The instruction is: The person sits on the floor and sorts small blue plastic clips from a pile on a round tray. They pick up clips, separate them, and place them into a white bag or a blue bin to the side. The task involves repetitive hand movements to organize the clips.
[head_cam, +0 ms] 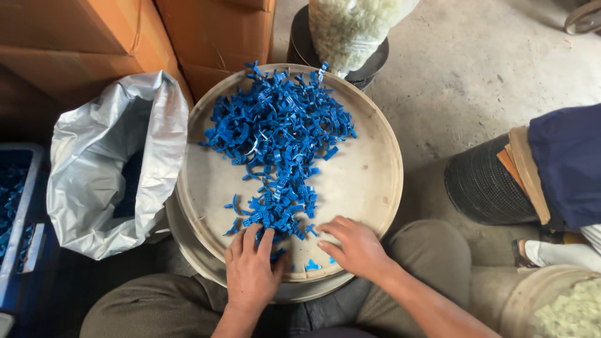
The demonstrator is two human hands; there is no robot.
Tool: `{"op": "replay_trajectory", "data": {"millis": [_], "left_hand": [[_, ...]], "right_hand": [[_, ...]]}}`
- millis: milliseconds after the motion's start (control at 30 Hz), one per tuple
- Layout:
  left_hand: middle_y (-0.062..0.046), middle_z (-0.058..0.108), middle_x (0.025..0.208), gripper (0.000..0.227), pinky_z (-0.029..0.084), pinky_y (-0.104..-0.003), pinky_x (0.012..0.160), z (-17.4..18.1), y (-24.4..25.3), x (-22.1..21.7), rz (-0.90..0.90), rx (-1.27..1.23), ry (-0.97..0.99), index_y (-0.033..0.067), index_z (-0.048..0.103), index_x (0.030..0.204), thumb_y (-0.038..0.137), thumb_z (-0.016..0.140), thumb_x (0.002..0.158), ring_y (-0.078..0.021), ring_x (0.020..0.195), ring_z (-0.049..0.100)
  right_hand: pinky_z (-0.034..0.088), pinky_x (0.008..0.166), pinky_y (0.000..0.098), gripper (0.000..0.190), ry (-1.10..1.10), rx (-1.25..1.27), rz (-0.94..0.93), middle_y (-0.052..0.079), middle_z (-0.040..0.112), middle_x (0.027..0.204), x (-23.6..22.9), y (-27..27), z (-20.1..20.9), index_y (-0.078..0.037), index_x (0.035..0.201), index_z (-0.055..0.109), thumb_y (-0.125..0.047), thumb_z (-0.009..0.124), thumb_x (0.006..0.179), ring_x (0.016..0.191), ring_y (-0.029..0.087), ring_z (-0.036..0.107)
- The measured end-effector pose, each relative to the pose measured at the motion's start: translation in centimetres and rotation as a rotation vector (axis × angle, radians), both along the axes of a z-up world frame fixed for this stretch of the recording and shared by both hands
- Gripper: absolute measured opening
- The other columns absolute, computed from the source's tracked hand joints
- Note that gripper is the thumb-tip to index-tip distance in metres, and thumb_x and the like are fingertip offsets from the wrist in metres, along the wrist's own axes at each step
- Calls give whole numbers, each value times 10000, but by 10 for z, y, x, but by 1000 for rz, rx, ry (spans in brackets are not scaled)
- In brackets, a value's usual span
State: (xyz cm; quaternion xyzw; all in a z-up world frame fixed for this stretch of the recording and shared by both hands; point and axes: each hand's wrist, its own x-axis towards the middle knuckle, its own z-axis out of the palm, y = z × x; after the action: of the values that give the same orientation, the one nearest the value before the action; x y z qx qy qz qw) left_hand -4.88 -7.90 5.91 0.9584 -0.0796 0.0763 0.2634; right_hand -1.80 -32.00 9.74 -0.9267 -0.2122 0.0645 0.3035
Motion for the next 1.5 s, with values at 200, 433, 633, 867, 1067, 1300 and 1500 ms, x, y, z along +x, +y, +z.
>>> {"op": "replay_trajectory", "data": {"millis": [200,433,633,867,1067,1300,1500], "left_hand": [[-112,587,1245,546,453,-500,946,-4,9,0,-106,-36,19,84,666,1177,193,833,669,-389,1105,549],[-126,607,1237,503,471,-471,936,12,-15,13,-5,-242,55,52,672,1130,209,850,686,-383,1105,563],[-142,644,1175,434,478,-462,902,4,-24,7,143,-474,-117,31,674,1074,241,836,731,-355,1066,595],[-115,713,1082,351,610,-402,681,-13,-12,-9,324,-1813,948,95,642,1159,372,544,968,-224,844,717],[-90,633,798,253,451,-309,395,-24,0,-17,233,-1986,885,57,618,1053,291,584,964,-173,551,608],[-92,612,793,189,401,-305,353,-55,12,-35,287,-1894,861,57,607,1054,217,616,953,-172,515,573],[-132,637,808,240,405,-323,334,-67,16,-34,327,-1864,854,90,609,1092,251,598,915,-209,494,599]], "right_hand": [[527,719,465,290,-64,-134,19,112,643,928,8,14,-21,-109,1090,700,-247,753,841,847,341,669],[577,661,308,252,249,113,-375,43,723,842,6,-19,-28,-77,1071,737,-193,768,849,703,144,705],[512,631,220,241,303,523,-502,-9,659,812,-5,-15,-25,-7,1089,726,-105,771,873,712,39,577],[544,685,271,267,273,392,-348,39,696,874,-15,26,7,-33,1095,723,-150,784,863,753,103,630],[555,851,374,354,-100,122,-100,118,678,1135,-3,45,27,-74,1154,698,-231,782,847,985,285,676],[503,843,449,265,-223,-131,-69,128,669,1020,16,12,-14,-78,1046,677,-187,754,817,963,350,629],[520,778,436,129,-23,-173,-210,74,691,863,17,-40,-13,-118,886,693,-220,759,841,873,301,668]]}}
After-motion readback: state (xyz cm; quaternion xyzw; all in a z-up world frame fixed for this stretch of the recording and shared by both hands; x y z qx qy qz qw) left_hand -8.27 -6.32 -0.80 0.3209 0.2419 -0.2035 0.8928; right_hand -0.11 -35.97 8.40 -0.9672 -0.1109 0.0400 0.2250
